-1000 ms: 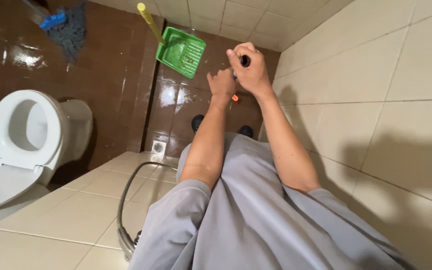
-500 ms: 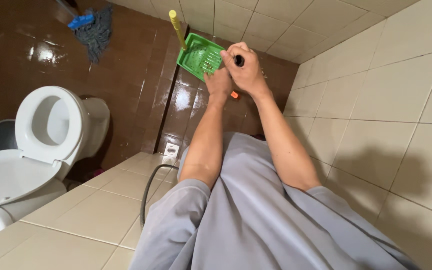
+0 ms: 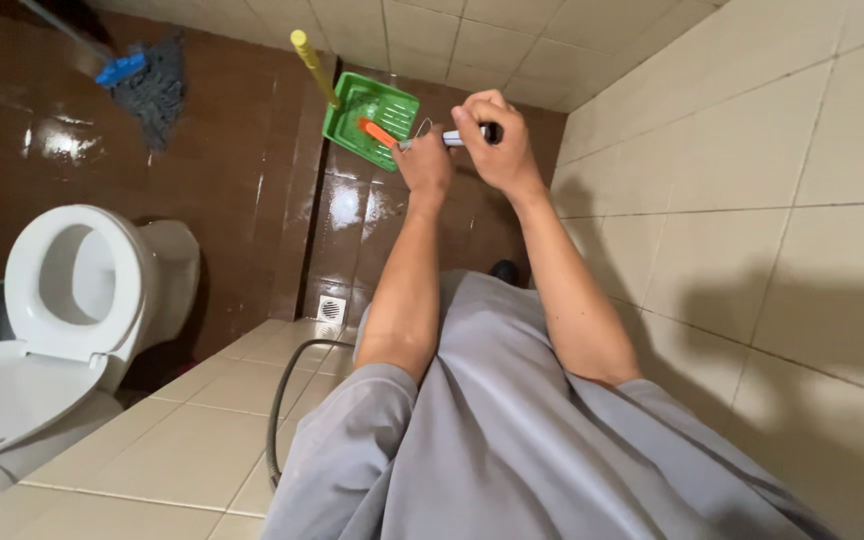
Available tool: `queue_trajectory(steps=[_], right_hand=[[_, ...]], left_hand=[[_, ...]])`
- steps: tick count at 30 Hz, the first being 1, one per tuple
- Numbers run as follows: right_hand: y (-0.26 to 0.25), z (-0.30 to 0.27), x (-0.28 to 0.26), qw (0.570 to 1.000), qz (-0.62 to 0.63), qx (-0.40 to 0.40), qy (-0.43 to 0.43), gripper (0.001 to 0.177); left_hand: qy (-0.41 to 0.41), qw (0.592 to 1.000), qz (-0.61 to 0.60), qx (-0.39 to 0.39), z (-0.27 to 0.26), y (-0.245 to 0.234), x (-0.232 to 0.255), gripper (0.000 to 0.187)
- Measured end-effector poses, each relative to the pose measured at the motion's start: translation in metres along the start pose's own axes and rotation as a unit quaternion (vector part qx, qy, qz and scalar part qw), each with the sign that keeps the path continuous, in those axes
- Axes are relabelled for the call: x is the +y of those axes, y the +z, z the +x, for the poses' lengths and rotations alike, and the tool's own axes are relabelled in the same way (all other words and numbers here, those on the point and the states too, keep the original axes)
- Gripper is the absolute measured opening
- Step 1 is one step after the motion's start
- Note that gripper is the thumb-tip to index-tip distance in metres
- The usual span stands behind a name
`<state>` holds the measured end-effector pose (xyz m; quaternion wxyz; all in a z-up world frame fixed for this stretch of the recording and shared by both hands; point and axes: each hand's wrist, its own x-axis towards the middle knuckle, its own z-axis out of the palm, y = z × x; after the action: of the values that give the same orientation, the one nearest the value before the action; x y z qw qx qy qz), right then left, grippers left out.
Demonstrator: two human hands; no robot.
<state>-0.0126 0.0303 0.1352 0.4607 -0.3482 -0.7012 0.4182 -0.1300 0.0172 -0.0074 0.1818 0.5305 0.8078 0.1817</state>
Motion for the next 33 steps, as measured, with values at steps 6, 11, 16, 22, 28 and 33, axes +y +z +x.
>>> queue_trajectory(steps=[6, 11, 16, 22, 28, 33], right_hand=[[-0.043, -0.021, 0.001, 0.999, 0.002, 0.044, 0.022, 0.028], [-0.077, -0.036, 0.004, 0.993, -0.006, 0.097, 0.064, 0.033], [-0.112, -0.056, 0.004, 0.984, -0.045, 0.151, 0.086, 0.037], [-0.145, -0.078, 0.01, 0.973, -0.079, 0.189, 0.102, 0.038], [-0.154, -0.081, 0.017, 0.973, -0.06, 0.185, 0.123, 0.036], [-0.136, -0.066, 0.021, 0.984, -0.079, 0.145, 0.063, 0.036]], left_hand=[[0.04, 0.999, -0.026, -0.021, -0.024, 0.012, 0.041, 0.017], [0.101, 0.993, -0.015, -0.053, -0.042, 0.028, 0.079, 0.024], [0.125, 0.981, -0.016, -0.151, -0.062, 0.045, 0.116, 0.022], [0.156, 0.958, 0.007, -0.241, -0.076, 0.075, 0.143, 0.024], [0.164, 0.958, 0.029, -0.234, -0.076, 0.091, 0.141, 0.024], [0.111, 0.97, 0.009, -0.215, -0.064, 0.073, 0.123, 0.027]])
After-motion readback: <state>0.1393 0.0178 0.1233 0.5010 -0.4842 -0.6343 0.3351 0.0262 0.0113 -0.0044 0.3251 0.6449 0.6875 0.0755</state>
